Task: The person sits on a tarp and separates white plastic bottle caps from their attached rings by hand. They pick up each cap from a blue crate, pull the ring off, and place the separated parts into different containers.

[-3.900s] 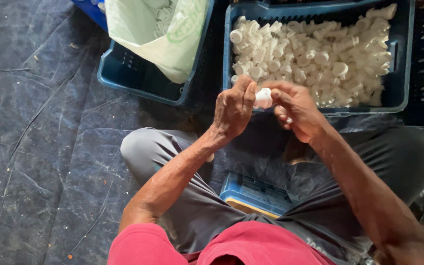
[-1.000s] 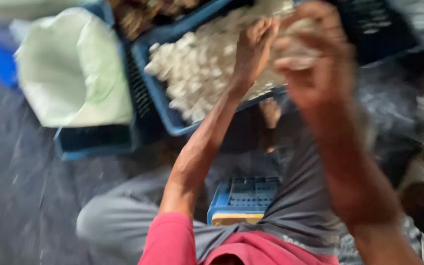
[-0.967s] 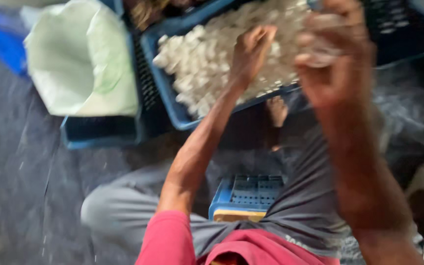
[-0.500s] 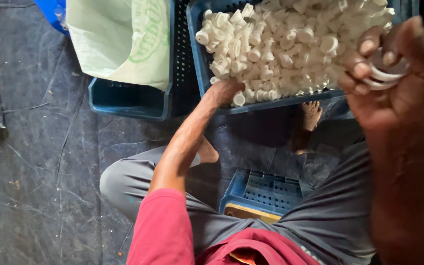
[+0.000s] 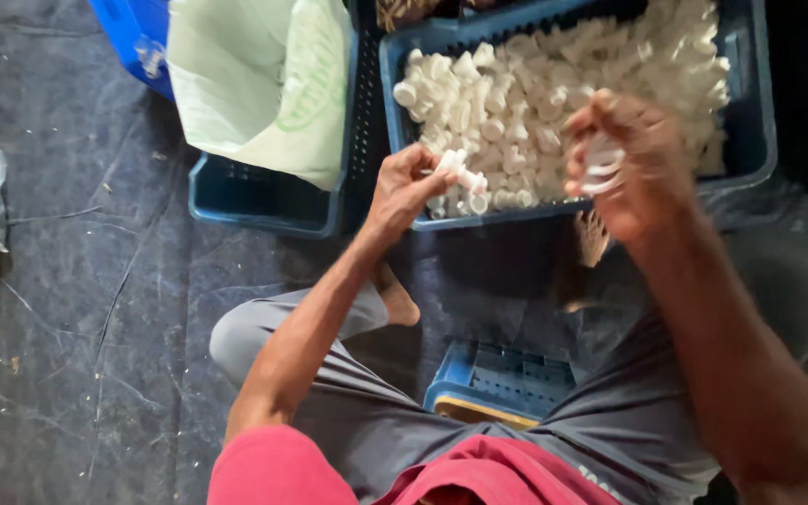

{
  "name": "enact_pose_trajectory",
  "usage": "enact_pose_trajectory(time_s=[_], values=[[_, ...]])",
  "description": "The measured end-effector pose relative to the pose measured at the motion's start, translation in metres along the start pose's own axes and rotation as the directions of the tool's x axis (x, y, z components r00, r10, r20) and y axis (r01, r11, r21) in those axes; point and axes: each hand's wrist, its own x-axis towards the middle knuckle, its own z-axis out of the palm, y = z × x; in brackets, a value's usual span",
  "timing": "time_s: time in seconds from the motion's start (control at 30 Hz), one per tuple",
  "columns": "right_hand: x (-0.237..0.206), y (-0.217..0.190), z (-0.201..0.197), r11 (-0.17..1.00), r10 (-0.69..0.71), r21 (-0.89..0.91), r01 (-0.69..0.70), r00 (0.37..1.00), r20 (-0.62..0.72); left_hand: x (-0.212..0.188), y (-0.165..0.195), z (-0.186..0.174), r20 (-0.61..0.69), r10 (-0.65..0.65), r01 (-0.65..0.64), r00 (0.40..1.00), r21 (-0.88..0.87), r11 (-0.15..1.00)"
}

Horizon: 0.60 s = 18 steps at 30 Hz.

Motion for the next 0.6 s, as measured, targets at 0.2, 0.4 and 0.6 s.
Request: enact_pose_trajectory(time_s=[0.2, 0.4, 0.6], values=[[0.002, 0.054, 0.025, 0.950, 0.212, -0.268, -0.163, 0.963, 0.164, -0.063, 0.060, -0.003, -0.017, 0.125, -0.117, 0.992, -0.499, 0.859], [-0.016, 0.091, 0.049, 0.912, 0.336, -0.319, -0.258, 0.916, 0.219, -0.076, 0.055, -0.009, -0.205, 0.191, -0.267, 0.960, -0.457, 0.849], [-0.015, 0.099, 0.057, 0.948, 0.274, -0.213, -0.235, 0.945, 0.179, -0.086, 0.046, -0.013, -0.132, 0.133, -0.178, 0.982, -0.424, 0.888]])
